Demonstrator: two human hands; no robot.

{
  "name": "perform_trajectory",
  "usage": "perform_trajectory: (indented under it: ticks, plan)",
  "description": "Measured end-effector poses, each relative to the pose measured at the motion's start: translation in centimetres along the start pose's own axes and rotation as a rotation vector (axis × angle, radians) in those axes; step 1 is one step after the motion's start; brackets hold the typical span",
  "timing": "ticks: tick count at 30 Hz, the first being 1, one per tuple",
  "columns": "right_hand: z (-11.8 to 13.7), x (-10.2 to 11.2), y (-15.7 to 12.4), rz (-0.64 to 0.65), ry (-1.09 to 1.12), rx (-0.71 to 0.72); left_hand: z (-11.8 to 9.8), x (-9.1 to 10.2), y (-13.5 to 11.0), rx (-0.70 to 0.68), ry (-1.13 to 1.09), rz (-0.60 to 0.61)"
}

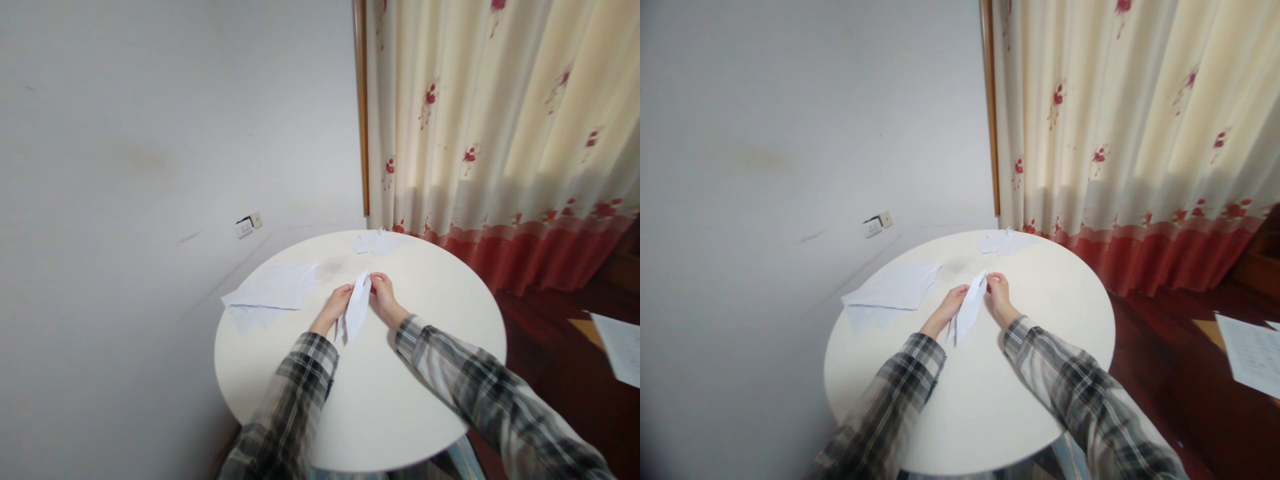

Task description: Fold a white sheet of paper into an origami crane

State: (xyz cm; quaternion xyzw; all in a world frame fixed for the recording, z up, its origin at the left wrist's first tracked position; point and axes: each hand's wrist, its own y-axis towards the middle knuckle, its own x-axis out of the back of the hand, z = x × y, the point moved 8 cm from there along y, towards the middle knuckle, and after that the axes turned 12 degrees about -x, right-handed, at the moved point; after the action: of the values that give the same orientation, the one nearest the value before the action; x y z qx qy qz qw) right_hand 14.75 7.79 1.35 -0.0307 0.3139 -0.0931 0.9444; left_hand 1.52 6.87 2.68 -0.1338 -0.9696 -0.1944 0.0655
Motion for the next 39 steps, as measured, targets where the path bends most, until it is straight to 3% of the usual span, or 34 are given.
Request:
perform_trajectory:
  ticks: [15, 24, 31, 39]
  plan:
    - [0.1, -0.2, 0.2, 0.042, 0.004, 0.03, 0.1, -0.4, -0.1, 0.017, -0.031, 0.033]
    - [0.7, 0.8, 0.3, -0.09, -0.184, 0.105, 0.0, -0.5, -0.2, 0.001, -0.038, 0.037]
    - [1.1, 0.2, -0.1, -0.061, -0.126, 0.135, 0.1, -0.2, -0.3, 0.007, -0.014, 0.002]
    - [0.9, -1.5, -0.9, 0.045, -0.326, 0.175, 0.1, 1.9, 0.0, -0.066, 0.037, -0.219]
